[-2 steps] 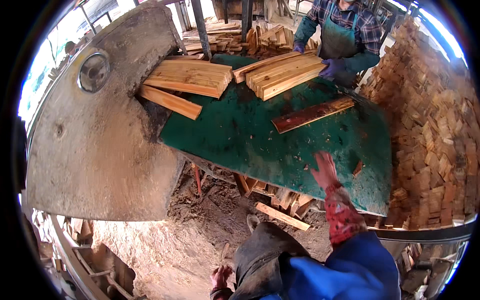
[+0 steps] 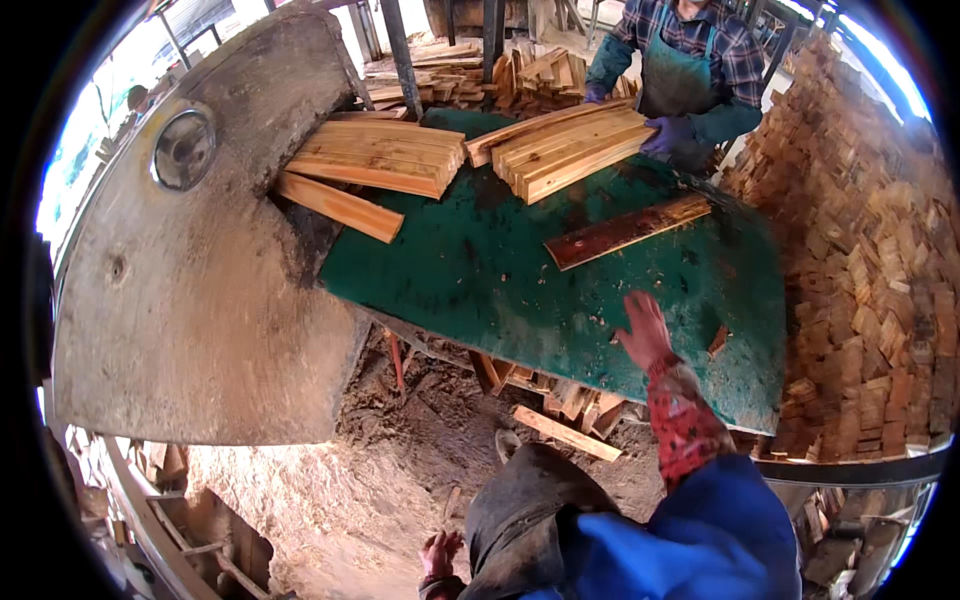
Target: The person picks up processed wooden planks from a pile on the floor and carries them to a green conveyor belt. They place the planks onto the belt, stacking them in a neat pile alongside other planks already there. The person repeats this process, moving planks from the floor to the conveyor belt.
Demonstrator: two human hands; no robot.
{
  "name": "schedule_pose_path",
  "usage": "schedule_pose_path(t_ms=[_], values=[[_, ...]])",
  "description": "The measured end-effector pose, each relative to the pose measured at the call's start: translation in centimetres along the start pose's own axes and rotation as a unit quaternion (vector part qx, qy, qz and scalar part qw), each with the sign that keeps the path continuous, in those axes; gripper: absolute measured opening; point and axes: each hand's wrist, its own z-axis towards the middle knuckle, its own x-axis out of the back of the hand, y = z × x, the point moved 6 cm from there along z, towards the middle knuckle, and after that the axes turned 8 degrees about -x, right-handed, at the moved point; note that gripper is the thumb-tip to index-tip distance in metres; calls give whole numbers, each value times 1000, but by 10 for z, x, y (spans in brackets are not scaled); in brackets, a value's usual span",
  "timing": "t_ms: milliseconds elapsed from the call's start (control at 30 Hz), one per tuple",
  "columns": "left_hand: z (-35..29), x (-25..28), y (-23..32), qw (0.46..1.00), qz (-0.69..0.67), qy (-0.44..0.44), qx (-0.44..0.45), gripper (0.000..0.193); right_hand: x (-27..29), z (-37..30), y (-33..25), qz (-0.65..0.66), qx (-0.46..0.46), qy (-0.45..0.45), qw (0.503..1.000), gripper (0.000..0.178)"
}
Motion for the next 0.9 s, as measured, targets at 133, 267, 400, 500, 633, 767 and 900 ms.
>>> schedule_pose_path(t_ms=[133,267,400,500,633,767,900], values=[[17,-2,21,999,37,15,6,23,-13,99,-44,-63,99,-15,993,70],[32,-14,29,999,20,9,46,23,-44,170,-41,-163,81,-92,979,68],[47,-39,50,997,73,-12,19,28,-59,181,-35,-175,103,-76,976,63],[49,-67,92,992,115,-55,-18,27,-53,172,-52,-152,140,-112,972,58],[89,-77,109,990,112,-72,-54,32,-42,109,-125,-112,208,-139,962,68],[103,-129,165,961,201,-144,-125,30,-60,75,-197,-16,197,-173,965,65],[106,-205,226,947,177,-234,-133,33,-81,78,-287,43,200,-200,958,63]])
